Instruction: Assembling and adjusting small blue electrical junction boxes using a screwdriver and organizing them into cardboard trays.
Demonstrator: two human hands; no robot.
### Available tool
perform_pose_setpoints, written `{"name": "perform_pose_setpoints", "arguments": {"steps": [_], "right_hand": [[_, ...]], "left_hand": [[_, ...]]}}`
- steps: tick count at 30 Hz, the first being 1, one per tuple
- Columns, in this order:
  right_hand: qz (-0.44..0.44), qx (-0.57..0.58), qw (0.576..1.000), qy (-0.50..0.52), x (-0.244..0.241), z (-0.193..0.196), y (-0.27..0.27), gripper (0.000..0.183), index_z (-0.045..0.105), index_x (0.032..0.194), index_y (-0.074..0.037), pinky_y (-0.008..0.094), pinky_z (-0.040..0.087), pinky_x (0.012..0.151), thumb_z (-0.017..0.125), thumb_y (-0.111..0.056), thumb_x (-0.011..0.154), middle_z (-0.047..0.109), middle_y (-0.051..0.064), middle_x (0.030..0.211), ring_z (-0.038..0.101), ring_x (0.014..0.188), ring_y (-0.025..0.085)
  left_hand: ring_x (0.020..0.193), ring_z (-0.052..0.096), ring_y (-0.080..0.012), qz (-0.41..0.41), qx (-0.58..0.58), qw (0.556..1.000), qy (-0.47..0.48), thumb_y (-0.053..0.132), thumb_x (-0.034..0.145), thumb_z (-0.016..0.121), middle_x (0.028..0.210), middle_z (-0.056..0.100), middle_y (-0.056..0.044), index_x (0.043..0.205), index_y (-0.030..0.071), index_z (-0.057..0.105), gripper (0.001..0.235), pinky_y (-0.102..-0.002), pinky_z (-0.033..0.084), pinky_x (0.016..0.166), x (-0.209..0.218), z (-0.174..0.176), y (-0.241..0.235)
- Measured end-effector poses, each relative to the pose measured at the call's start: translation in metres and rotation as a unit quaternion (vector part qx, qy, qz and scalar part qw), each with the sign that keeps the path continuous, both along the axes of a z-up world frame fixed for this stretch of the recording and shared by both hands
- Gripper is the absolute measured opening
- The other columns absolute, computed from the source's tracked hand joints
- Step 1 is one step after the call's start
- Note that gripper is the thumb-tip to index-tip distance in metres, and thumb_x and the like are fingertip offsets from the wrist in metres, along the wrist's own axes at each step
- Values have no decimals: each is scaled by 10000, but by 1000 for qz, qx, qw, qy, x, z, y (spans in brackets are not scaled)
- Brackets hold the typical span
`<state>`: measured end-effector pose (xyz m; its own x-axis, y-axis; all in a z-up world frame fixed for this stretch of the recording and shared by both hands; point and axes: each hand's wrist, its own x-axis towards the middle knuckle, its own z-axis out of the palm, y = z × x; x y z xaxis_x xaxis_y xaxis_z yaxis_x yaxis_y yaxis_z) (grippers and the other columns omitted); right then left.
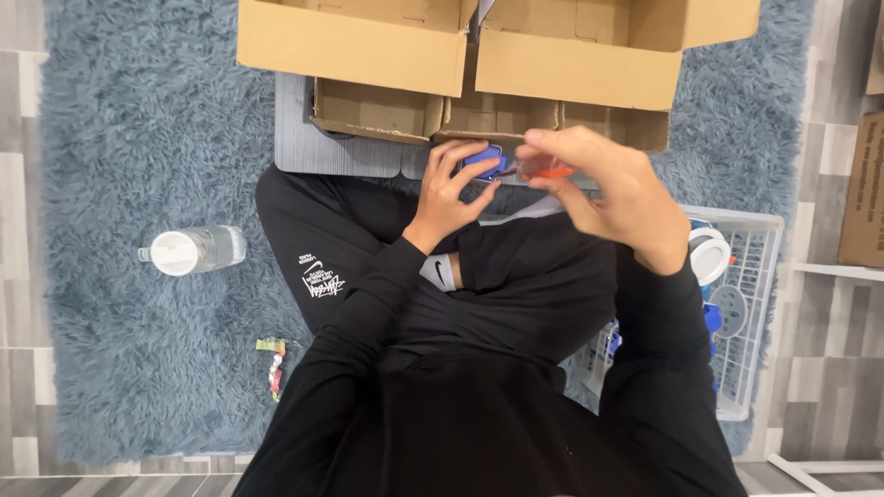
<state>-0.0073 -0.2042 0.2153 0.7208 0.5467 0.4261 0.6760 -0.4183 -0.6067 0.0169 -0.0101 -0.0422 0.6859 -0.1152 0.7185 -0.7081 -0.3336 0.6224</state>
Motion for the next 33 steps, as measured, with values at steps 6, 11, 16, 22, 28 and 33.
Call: {"name": "perform_pose_setpoints", "arguments": {"steps": [6, 11, 16, 22, 28, 33], "right_hand": [[-85, -42, 988, -125, 2, -10, 7, 534, 638, 1456, 91, 475, 599, 696, 899, -43, 1009, 798, 205, 1124, 759, 849, 381], [-134, -52, 979, -145, -3, -35, 5, 545, 658, 1435, 72, 392, 606, 659, 922, -89, 986, 832, 141, 1102, 763, 805, 289], [-120, 1, 991, -59, -14, -36, -6, 556, 587, 1475, 87, 462, 629, 741, 872, 12, 1003, 824, 195, 1136, 786, 924, 374], [-173, 154, 966, -111, -9, -29, -13, 652, 390, 1635, -223, 480, 508, 748, 640, -60, 1055, 699, 382, 1131, 663, 800, 457], [-166, 99, 980, -53, 31, -55, 32, 432, 302, 1508, -192, 504, 617, 905, 584, -138, 1185, 627, 298, 1298, 731, 968, 470], [-128, 73, 989, 19, 47, -99, 40, 596, 318, 1496, -162, 465, 611, 970, 704, 100, 1125, 648, 286, 1345, 712, 1092, 392]], "left_hand": [[1282, 634, -295, 27, -9, 999, -24, 286, 903, 904, 1369, 704, 6, 1266, 276, 835, 370, -441, 534, 1097, 2, -9, -5], [1282, 637, -276, 40, -6, 999, -28, 297, 900, 903, 1379, 706, 25, 1275, 299, 831, 382, -426, 528, 1089, 3, -15, -8], [1253, 650, -278, 51, -8, 998, -21, 303, 903, 888, 1370, 715, 23, 1266, 300, 832, 367, -415, 530, 1049, 1, -7, -5], [1310, 608, -253, 19, 40, 997, 64, 126, 847, 956, 1379, 672, 20, 1111, 176, 805, 308, -416, 512, 1100, -6, 7, 1], [1289, 649, -232, 14, 50, 996, 78, 154, 883, 995, 1415, 673, 58, 1267, 256, 797, 444, -390, 517, 1114, -6, 1, 2], [1285, 669, -218, 19, 92, 991, 97, 247, 882, 1001, 1408, 674, 88, 1326, 330, 784, 501, -404, 542, 1018, -12, -7, 1]]}}
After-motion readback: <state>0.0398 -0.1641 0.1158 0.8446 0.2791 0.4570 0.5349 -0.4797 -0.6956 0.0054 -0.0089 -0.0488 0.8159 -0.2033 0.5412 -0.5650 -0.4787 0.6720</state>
